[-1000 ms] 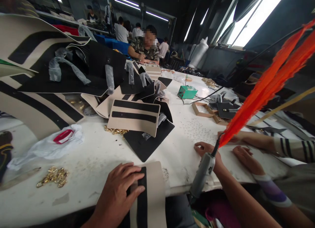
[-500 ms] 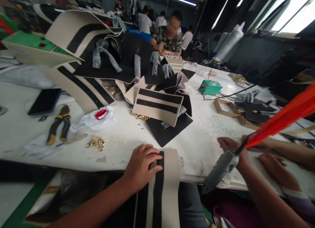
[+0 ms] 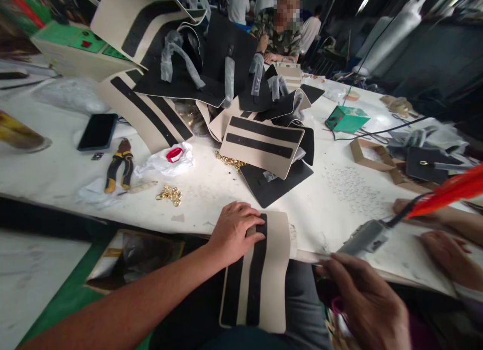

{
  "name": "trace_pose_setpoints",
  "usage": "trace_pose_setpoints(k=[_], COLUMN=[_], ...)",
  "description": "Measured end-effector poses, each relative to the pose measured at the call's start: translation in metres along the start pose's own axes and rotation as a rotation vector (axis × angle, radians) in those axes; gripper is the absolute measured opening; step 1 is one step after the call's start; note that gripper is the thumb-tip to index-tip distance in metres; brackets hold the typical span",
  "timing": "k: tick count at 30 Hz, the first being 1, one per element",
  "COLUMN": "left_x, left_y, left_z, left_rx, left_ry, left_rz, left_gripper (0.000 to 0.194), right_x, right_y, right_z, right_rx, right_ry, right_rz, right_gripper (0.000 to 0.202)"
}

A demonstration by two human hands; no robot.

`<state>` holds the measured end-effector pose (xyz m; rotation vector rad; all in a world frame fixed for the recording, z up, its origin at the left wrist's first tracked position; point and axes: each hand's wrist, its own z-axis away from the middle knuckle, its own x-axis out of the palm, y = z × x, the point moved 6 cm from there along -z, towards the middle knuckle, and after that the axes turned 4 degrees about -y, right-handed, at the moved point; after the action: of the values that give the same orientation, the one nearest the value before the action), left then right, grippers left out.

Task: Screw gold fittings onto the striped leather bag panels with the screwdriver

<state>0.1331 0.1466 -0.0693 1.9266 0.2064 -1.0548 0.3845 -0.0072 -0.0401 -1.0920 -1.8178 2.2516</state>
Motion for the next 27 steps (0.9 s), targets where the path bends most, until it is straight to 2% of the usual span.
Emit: trace_pose_setpoints(k=[2,4,7,11,15,22,27], left_x=[0.000,0.000,0.000,0.000,0.000,0.001,0.002], left_y=[0.001,0.001,0.002,0.002,0.002,0.001,-0.001], left_z=[0.000,0.000,-0.001,-0.001,0.000,0.000,0.002], left_rx=[0.003,0.003,-0.002,-0.006,-0.006,-0.003,0.000], left_ry=[0.003,-0.001,-0.011,-0.023,-0.019,-0.020,-0.017], left_rz=[-0.009,-0.018,-0.025,-0.025,-0.019,-0.021,-0.024], left_gripper=[0.029,0.029,0.028,0.025,0.025,0.025,0.025], right_x=[0.048,0.085,0.113,0.125,0.132,0.137,0.138], right_y=[-0.015,-0.032,-0.048,-0.051,-0.049,-0.048,-0.049], right_z=[-0.008,-0.019,-0.037,-0.049,-0.048,-0.048,-0.054], right_rx=[-0.019,-0.085,-0.177,-0.231,-0.273,-0.268,-0.215], right_ry=[-0.222,-0.434,-0.592,-0.664,-0.694,-0.670,-0.754], right_rz=[-0.009,0.008,0.072,0.153,0.201,0.245,0.255], right_gripper=[0.036,0.029,0.025,0.022,0.021,0.021,0.022])
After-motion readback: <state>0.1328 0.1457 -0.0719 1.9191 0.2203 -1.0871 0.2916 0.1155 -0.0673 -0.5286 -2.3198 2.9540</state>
